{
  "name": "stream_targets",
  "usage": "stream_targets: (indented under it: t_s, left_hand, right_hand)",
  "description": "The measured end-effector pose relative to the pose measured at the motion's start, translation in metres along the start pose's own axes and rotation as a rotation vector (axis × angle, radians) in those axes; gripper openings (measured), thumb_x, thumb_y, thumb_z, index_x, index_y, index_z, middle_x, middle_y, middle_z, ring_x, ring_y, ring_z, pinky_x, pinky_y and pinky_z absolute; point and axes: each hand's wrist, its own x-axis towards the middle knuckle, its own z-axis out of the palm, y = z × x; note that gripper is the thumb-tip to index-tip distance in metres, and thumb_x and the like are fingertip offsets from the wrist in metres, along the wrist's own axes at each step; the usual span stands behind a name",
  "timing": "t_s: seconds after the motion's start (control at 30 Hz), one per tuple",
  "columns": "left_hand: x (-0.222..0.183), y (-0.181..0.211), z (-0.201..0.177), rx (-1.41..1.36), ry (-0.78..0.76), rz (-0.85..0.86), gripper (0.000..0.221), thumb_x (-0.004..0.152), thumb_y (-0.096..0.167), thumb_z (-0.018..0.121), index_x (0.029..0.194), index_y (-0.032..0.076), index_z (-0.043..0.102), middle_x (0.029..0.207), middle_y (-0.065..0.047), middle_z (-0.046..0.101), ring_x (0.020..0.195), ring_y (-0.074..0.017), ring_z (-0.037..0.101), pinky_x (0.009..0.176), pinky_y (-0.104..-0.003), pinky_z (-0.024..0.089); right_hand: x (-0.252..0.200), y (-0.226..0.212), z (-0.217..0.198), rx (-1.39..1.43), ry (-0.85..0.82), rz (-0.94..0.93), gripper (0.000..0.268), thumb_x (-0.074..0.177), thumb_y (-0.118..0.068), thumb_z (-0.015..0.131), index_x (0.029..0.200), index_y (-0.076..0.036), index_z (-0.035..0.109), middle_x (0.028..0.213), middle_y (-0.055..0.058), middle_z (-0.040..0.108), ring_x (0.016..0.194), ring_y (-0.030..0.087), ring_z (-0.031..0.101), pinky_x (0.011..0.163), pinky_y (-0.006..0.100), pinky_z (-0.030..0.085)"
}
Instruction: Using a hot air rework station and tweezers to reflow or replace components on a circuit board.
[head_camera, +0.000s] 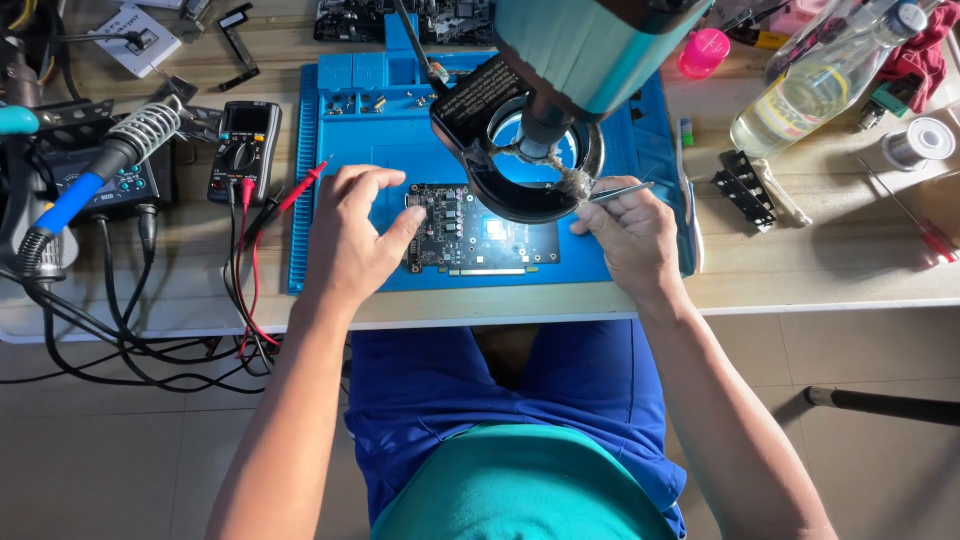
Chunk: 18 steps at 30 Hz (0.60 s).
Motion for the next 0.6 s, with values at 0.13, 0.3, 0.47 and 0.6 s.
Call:
stream_targets:
  t_s: [0.13, 0.3, 0.47, 0.6]
  left_hand:
    - [0.018, 0.012, -0.004, 0.077, -0.308, 0.045, 0.06, 0.092, 0.025, 0.089, 0.145, 0.002, 0.071, 0.139, -0.023, 0.068, 0.131, -0.0458, 0.062, 0.106, -0.056, 0.051]
    - [0.039, 0.028, 0.004, 0.155, -0.571, -0.023, 0.086, 0.088, 0.03, 0.091, 0.162, 0.004, 0.057, 0.151, -0.023, 0.067, 0.145, -0.0443, 0.056, 0.118, -0.06, 0.042]
    - [0.047, 0.009, 0.02, 0.29, -0.6, -0.02, 0.078, 0.075, 0.051, 0.098, 0.14, 0.014, 0.077, 0.127, -0.009, 0.069, 0.129, -0.0316, 0.058, 0.108, -0.051, 0.048]
    - [0.055, 0.004, 0.024, 0.295, -0.623, -0.058, 0.081, 0.065, 0.055, 0.098, 0.135, 0.019, 0.077, 0.12, -0.003, 0.065, 0.124, -0.0271, 0.059, 0.109, -0.051, 0.046]
  right_hand:
    - [0.0, 0.003, 0.0, 0.052, -0.017, -0.027, 0.007, 0.104, -0.009, 0.079, 0.1, -0.005, 0.082, 0.093, 0.008, 0.079, 0.093, 0.01, 0.06, 0.083, 0.025, 0.045]
    - [0.002, 0.007, 0.0, 0.112, -0.034, -0.052, 0.006, 0.106, -0.008, 0.078, 0.104, -0.002, 0.079, 0.09, 0.011, 0.079, 0.083, 0.01, 0.056, 0.075, 0.025, 0.042]
    - [0.001, 0.014, -0.003, 0.182, -0.031, -0.08, 0.009, 0.108, -0.007, 0.077, 0.111, 0.002, 0.077, 0.085, 0.014, 0.078, 0.069, 0.01, 0.052, 0.064, 0.023, 0.037]
    - [0.0, 0.017, -0.004, 0.22, -0.033, -0.099, 0.011, 0.109, -0.006, 0.076, 0.114, 0.004, 0.075, 0.083, 0.016, 0.078, 0.062, 0.01, 0.049, 0.059, 0.023, 0.035]
